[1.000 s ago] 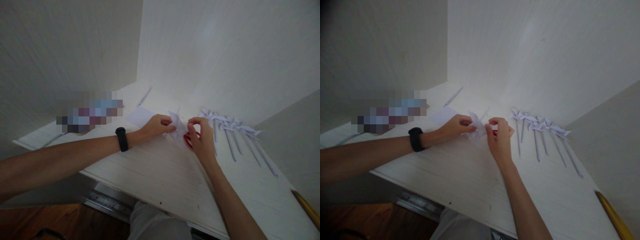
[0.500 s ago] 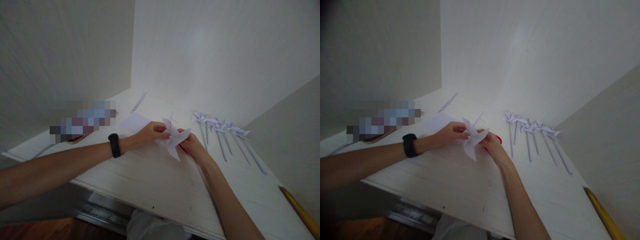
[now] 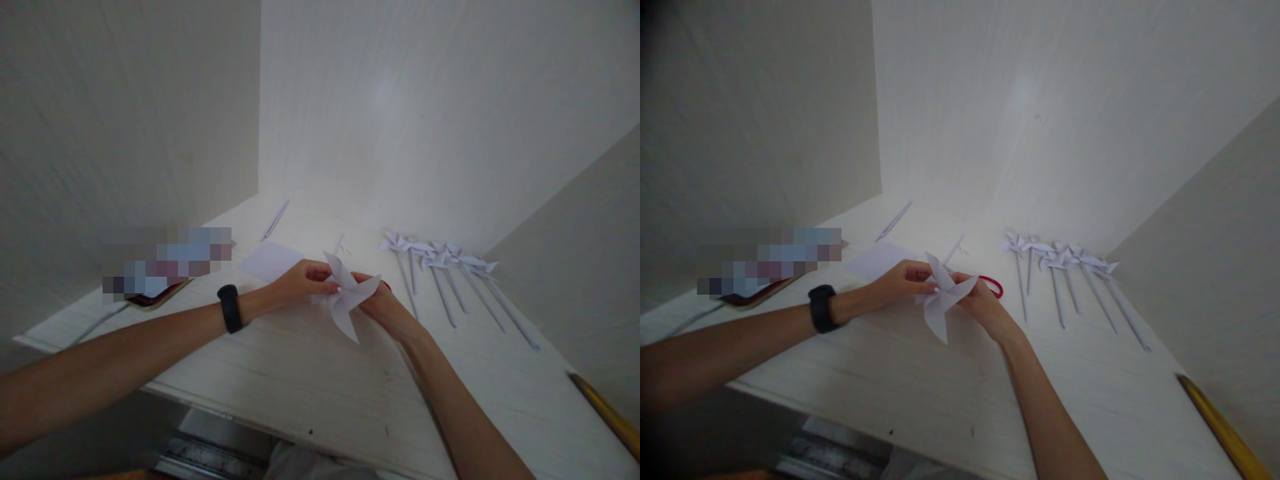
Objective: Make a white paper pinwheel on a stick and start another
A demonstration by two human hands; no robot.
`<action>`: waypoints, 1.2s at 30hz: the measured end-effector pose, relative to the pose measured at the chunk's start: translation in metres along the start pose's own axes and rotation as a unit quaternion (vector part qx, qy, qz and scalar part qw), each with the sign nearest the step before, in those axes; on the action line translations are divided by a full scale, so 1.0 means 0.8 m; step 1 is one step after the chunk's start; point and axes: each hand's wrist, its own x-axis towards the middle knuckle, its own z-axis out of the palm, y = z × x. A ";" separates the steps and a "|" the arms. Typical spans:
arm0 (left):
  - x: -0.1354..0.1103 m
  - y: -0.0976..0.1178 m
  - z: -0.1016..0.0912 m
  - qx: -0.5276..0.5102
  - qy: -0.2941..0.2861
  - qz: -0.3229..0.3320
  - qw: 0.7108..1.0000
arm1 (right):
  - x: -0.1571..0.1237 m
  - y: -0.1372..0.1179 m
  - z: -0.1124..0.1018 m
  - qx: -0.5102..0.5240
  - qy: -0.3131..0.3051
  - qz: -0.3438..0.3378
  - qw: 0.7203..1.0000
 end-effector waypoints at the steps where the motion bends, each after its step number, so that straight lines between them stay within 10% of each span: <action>1: -0.001 0.001 0.001 -0.003 -0.001 -0.003 1.000 | 0.000 0.000 0.000 -0.001 0.002 -0.005 1.000; 36: -0.002 0.005 0.001 -0.053 0.002 -0.011 0.999 | 0.004 0.002 0.001 0.050 0.040 -0.021 0.998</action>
